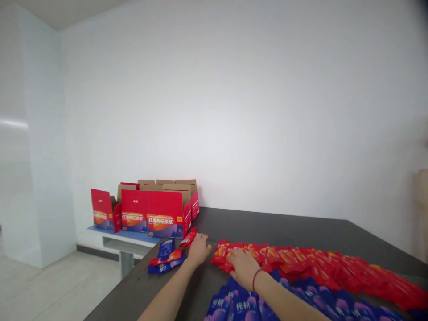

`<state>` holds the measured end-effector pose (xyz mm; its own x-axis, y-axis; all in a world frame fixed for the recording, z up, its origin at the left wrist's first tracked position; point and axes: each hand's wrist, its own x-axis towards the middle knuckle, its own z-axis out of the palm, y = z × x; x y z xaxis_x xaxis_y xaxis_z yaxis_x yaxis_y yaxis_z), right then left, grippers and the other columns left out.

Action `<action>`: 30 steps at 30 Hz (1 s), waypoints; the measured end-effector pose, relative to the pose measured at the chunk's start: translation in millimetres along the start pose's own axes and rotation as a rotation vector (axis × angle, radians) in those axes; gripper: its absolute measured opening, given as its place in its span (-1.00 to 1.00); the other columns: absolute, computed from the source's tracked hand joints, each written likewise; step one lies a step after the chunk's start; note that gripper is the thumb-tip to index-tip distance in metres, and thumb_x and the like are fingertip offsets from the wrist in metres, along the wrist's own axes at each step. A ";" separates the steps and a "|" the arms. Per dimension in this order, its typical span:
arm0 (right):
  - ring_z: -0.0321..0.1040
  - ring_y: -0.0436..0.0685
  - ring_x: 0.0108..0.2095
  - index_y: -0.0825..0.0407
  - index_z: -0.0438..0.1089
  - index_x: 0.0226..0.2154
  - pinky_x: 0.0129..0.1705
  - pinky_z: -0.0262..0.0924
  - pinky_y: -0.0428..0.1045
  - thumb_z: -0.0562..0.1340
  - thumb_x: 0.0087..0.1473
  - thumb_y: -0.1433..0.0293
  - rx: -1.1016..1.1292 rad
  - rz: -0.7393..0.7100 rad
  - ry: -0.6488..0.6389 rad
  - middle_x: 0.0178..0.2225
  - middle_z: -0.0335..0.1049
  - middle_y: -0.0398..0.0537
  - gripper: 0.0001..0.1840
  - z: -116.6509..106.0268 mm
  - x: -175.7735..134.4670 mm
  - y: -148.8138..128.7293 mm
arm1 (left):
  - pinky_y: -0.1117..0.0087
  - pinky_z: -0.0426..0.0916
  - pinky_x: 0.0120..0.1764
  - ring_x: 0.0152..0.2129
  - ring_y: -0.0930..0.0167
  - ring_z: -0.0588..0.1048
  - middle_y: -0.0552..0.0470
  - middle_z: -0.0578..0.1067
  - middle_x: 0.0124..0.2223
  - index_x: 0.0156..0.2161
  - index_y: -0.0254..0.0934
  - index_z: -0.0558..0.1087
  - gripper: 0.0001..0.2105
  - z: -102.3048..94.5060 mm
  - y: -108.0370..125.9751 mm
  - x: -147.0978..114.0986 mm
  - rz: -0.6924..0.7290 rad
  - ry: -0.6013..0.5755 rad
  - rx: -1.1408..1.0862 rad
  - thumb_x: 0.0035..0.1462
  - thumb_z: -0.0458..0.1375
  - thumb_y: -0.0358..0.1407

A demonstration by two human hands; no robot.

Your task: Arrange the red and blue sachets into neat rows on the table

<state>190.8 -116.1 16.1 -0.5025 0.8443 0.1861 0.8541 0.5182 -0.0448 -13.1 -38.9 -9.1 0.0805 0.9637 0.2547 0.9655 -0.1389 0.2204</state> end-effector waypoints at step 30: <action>0.27 0.26 0.04 0.06 0.27 0.12 0.06 0.13 0.13 0.18 -0.01 0.44 0.117 -0.032 0.123 0.08 0.32 0.10 -0.43 8.5 -22.4 -29.9 | 0.22 0.32 -0.14 -0.13 0.18 0.47 -0.23 0.48 -0.08 0.03 -0.34 0.40 -0.62 4.2 3.9 -38.3 -0.084 0.095 0.257 0.14 -0.06 -0.55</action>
<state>175.5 -149.3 4.9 -0.5029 0.8076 0.3079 0.8128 0.5631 -0.1494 -11.4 -75.5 -21.9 -0.0140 0.9419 0.3356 0.9999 0.0145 0.0012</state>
